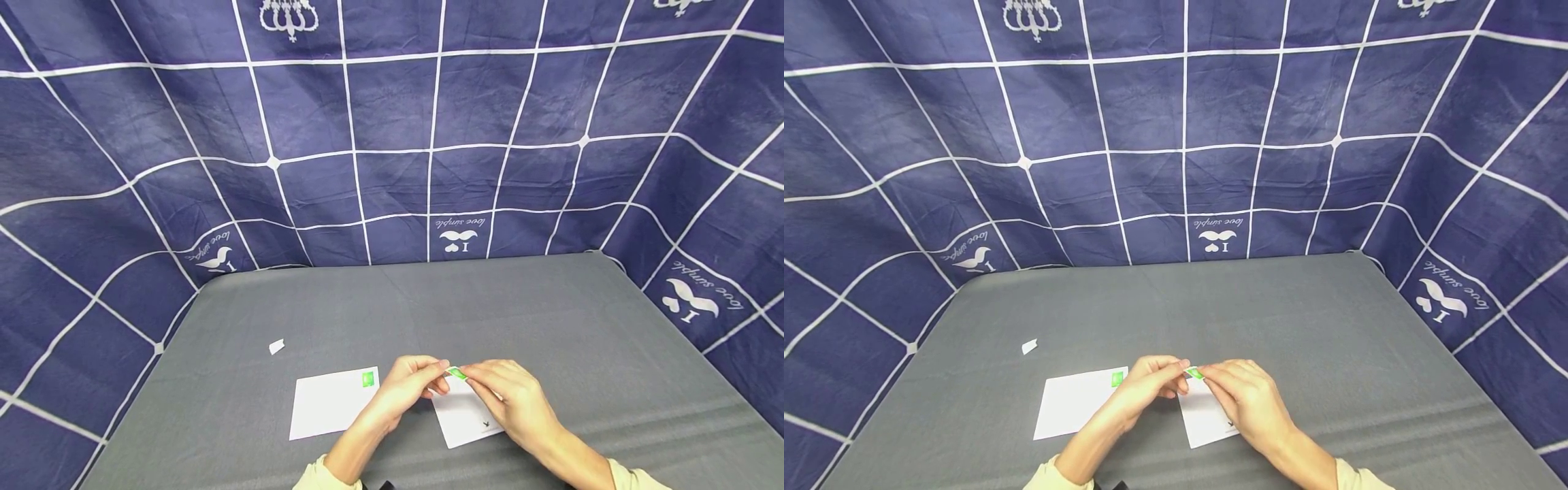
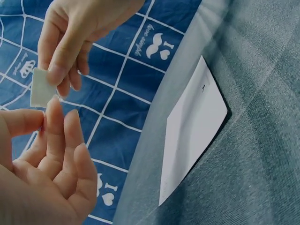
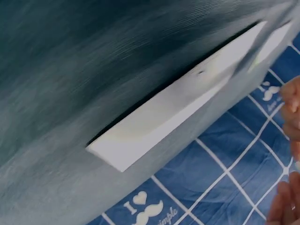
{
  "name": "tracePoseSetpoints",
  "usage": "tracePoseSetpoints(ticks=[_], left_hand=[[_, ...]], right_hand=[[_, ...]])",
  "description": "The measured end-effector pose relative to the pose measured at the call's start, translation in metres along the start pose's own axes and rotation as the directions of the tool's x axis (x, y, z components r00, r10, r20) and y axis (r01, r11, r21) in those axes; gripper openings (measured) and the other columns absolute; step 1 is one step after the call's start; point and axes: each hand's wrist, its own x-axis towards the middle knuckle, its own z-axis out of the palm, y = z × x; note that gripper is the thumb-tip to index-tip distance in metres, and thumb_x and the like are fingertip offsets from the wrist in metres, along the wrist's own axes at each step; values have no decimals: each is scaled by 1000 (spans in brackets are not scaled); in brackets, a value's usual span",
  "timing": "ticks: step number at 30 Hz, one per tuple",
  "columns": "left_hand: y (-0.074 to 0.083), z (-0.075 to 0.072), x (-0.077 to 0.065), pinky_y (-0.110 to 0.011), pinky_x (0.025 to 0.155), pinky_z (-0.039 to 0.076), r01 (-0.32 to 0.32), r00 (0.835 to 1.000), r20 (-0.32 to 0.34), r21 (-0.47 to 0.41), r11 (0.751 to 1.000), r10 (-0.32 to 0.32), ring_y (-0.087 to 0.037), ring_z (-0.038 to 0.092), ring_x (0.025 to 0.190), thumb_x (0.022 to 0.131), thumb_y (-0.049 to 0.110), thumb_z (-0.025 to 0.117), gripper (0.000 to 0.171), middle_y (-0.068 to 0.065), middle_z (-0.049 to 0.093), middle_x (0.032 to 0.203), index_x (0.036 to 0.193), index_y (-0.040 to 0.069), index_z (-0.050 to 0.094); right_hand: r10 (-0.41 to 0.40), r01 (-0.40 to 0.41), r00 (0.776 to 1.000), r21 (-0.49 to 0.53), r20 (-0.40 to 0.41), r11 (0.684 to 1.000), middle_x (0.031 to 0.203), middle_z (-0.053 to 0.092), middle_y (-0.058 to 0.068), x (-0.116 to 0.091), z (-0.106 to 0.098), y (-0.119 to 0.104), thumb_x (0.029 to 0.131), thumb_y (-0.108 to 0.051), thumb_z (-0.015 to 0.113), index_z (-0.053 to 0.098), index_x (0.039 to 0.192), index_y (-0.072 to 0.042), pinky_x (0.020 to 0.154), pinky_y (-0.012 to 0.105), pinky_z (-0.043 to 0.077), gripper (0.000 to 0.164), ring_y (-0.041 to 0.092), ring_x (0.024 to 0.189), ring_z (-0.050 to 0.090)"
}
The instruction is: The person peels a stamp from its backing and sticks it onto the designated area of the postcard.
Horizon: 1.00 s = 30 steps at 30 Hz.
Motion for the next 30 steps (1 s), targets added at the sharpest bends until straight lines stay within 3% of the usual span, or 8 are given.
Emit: tracePoseSetpoints(ticks=[4,7,11,14,17,20,24,30], left_hand=[[2,-3,-1,-31,69,46,-57,998,-33,21,998,57,-11,63,72,95,19,58,27,-5,67,74,98,-6,67],[3,-4,-2,-31,71,46,-87,995,-42,16,996,88,-15,64,77,97,19,56,26,-9,69,82,103,-4,67],[7,-4,-4,-32,73,47,-105,994,-32,3,994,105,-17,64,82,98,22,54,28,-9,68,88,109,0,67],[8,-6,-4,-31,73,48,-110,993,-33,3,994,110,-16,64,81,97,20,55,27,-9,68,88,108,-1,68],[8,-7,-4,-29,71,49,-115,993,-38,2,993,115,-15,64,79,96,16,57,25,-10,70,91,106,-4,68],[7,-8,-4,-29,70,50,-119,992,-35,-3,993,119,-15,66,78,95,12,58,24,-13,70,94,106,-7,68],[6,-8,-3,-28,69,49,-116,993,-32,7,993,116,-17,67,77,94,11,58,24,-17,70,93,105,-8,68],[4,-7,-2,-25,64,46,-91,995,-35,-4,996,91,-10,63,71,90,6,62,21,-18,70,88,105,-8,68]], right_hand=[[229,-231,973,84,33,969,86,72,-1,4,0,-8,83,-7,74,75,92,-6,76,16,48,10,15,77,67],[424,-432,901,120,89,894,84,72,-4,9,0,-15,73,2,78,76,90,-8,71,17,50,20,10,77,67],[666,-710,704,223,248,667,83,72,-1,16,-1,-20,84,-8,72,74,92,-4,68,23,52,10,8,77,67],[738,-823,566,300,368,482,85,71,8,21,-2,-21,88,-10,68,71,98,3,69,27,53,16,13,77,67],[753,-881,463,333,467,335,87,70,15,24,-2,-21,92,-12,63,68,104,8,70,29,53,25,17,78,66],[753,-914,382,337,535,225,88,69,16,27,-2,-22,93,-14,60,64,108,12,71,29,53,30,19,80,66],[768,-938,310,313,560,150,85,68,10,28,-2,-23,93,-16,61,64,108,12,69,28,53,32,17,78,63],[811,-952,258,283,525,120,79,67,7,29,2,-24,92,-15,61,65,104,10,66,26,52,28,15,72,62]])
